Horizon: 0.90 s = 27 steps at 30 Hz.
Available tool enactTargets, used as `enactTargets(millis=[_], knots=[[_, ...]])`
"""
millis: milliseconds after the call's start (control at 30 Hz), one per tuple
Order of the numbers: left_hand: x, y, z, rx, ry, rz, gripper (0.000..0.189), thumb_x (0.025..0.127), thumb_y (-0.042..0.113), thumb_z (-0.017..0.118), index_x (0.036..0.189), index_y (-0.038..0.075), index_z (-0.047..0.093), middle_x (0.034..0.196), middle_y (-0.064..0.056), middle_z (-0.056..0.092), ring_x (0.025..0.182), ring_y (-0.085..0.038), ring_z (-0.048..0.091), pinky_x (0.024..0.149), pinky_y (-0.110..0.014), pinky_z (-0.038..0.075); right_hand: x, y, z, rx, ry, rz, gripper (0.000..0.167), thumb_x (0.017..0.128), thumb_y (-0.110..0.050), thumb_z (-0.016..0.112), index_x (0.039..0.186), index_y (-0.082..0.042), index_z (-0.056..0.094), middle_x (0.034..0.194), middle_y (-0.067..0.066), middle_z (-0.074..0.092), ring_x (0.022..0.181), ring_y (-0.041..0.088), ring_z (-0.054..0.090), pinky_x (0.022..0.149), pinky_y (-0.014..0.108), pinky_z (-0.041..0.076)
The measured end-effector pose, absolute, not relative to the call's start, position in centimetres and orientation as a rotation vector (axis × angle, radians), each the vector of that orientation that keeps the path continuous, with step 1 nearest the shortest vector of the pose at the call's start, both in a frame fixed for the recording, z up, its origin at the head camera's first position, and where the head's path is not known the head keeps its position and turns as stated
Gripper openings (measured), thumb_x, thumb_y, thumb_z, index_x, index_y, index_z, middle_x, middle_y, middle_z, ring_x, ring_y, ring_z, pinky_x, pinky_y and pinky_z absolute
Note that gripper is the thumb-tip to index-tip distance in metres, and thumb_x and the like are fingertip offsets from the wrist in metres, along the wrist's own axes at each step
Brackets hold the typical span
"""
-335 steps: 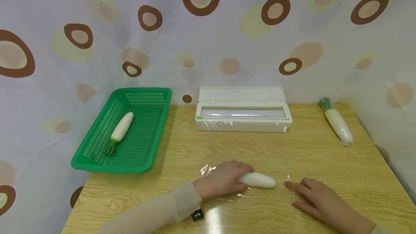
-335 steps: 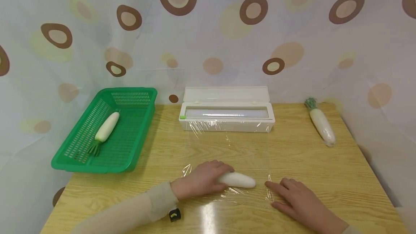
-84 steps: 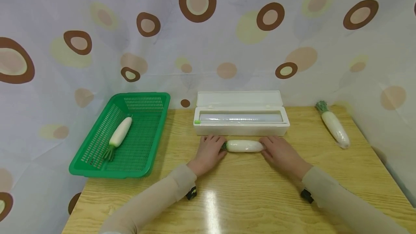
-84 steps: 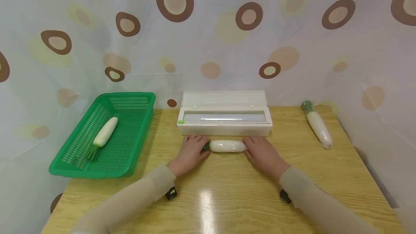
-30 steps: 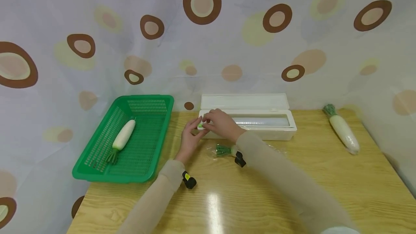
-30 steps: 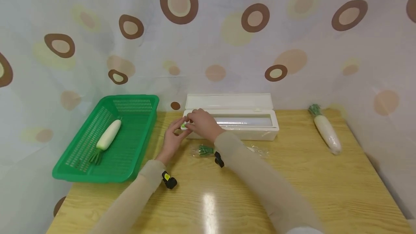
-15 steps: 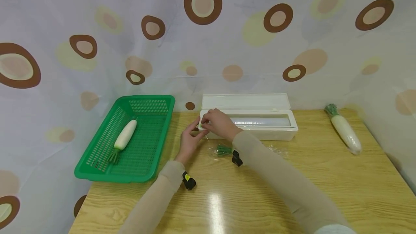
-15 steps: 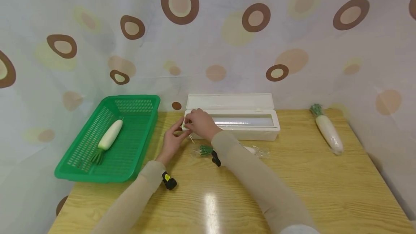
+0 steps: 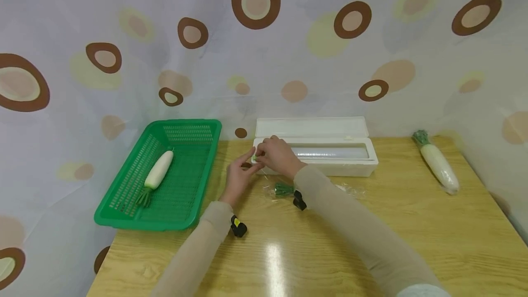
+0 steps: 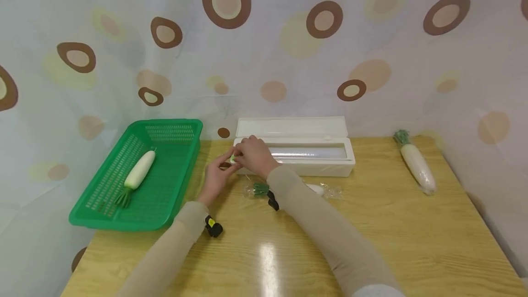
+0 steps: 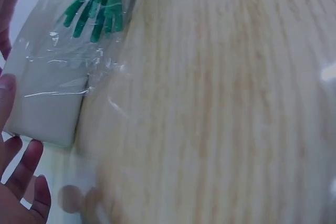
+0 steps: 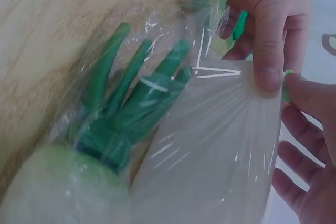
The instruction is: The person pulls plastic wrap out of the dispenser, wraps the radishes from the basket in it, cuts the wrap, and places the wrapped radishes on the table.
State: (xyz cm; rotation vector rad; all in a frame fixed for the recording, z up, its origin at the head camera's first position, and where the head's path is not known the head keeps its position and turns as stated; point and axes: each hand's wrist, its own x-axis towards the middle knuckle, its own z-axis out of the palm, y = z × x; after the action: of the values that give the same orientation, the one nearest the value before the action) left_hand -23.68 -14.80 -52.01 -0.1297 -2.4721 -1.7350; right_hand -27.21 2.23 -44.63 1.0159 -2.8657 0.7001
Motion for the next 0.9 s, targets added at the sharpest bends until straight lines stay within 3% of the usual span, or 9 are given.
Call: enactTargets(millis=[267, 467, 767, 900], knots=[[-23.1, -15.2, -52.1, -0.143, -2.471, -1.692, 0.058, 0.091, 0.023, 0.082, 0.145, 0.019, 0.062, 0.134, -0.014, 0.069, 0.084, -0.025, 0.071, 0.068, -0.023, 0.057, -26.8, 2.6, -44.7, 1.045, -2.816, 0.584, 0.01, 0.098, -0.021, 0.075, 0.095, -0.012, 0.076, 0.095, 0.004, 0.07, 0.093, 0.026, 0.058, 0.085, 0.043, 0.05], [-23.3, -15.2, -51.8, -0.126, -2.513, -1.597, 0.059, 0.09, 0.028, 0.082, 0.146, 0.023, 0.062, 0.126, -0.012, 0.073, 0.083, -0.024, 0.072, 0.065, -0.022, 0.055, -26.9, 3.2, -45.1, 1.047, -2.794, 0.536, 0.01, 0.1, -0.022, 0.073, 0.099, -0.012, 0.076, 0.098, 0.002, 0.071, 0.095, 0.025, 0.058, 0.09, 0.045, 0.049], [-23.3, -15.1, -51.8, -0.099, -2.554, -1.509, 0.061, 0.088, 0.036, 0.084, 0.145, 0.027, 0.063, 0.12, -0.008, 0.076, 0.076, -0.018, 0.071, 0.062, -0.024, 0.055, -26.7, 4.3, -45.4, 1.043, -2.802, 0.561, 0.013, 0.102, -0.021, 0.07, 0.103, -0.008, 0.07, 0.122, 0.012, 0.064, 0.123, 0.034, 0.055, 0.106, 0.051, 0.045], [-23.5, -15.0, -51.9, -0.133, -2.531, -1.545, 0.061, 0.088, 0.034, 0.084, 0.145, 0.024, 0.063, 0.12, -0.011, 0.076, 0.076, -0.019, 0.072, 0.064, -0.024, 0.057, -26.6, 4.8, -45.2, 1.039, -2.82, 0.58, 0.015, 0.102, -0.021, 0.069, 0.105, -0.007, 0.071, 0.125, 0.013, 0.065, 0.128, 0.036, 0.053, 0.11, 0.053, 0.043]])
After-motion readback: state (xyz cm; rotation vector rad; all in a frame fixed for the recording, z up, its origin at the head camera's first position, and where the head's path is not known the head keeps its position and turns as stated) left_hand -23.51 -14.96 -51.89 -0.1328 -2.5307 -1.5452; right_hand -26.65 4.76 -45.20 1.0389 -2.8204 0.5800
